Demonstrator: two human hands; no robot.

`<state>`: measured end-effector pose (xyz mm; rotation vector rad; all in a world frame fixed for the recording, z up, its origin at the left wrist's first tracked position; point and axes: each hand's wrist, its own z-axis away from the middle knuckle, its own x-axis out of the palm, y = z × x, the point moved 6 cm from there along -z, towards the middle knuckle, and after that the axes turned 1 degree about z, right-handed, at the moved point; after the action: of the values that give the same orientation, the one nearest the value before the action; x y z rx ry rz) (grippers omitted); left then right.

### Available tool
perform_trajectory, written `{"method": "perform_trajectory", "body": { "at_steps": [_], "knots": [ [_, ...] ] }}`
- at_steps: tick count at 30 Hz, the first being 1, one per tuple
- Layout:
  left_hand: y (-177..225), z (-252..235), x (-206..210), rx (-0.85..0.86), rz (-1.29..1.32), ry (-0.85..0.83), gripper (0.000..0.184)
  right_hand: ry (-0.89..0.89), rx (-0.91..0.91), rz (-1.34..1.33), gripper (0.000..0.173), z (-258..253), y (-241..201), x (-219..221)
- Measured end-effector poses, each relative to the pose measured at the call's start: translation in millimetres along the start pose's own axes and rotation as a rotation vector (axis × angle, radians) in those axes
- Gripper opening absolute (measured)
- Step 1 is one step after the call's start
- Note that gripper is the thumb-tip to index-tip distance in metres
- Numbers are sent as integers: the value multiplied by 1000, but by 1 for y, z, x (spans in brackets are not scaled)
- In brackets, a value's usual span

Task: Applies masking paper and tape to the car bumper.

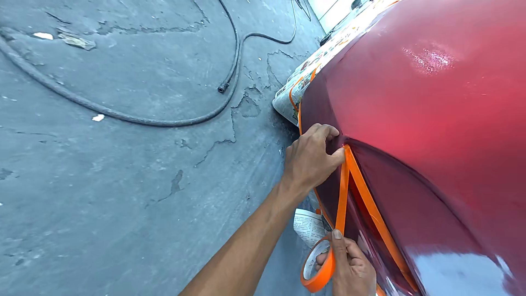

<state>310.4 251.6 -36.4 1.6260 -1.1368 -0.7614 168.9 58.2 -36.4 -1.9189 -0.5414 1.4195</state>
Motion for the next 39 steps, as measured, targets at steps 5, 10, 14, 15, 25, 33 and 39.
{"method": "perform_trajectory", "body": {
  "at_steps": [5,10,14,15,25,33,39],
  "knots": [
    [35,20,-3,-20,-172,104,38,1,2,10,24,1,-1,1],
    [14,8,4,-184,63,85,30,12,5,3,23,2,-1,2],
    [-8,3,2,-136,290,-31,29,10,-5,14,23,3,-2,-1],
    [-10,4,3,-113,281,-45,33,12,-5,16,23,4,-3,-2],
    [-4,11,11,-6,90,-55,42,-4,-122,107,22,4,-9,-15],
    [2,18,11,50,12,24,39,29,-78,149,24,-6,-17,-28],
    [0,19,14,36,66,-1,37,35,-16,135,25,-10,-19,-32]
  ]
}}
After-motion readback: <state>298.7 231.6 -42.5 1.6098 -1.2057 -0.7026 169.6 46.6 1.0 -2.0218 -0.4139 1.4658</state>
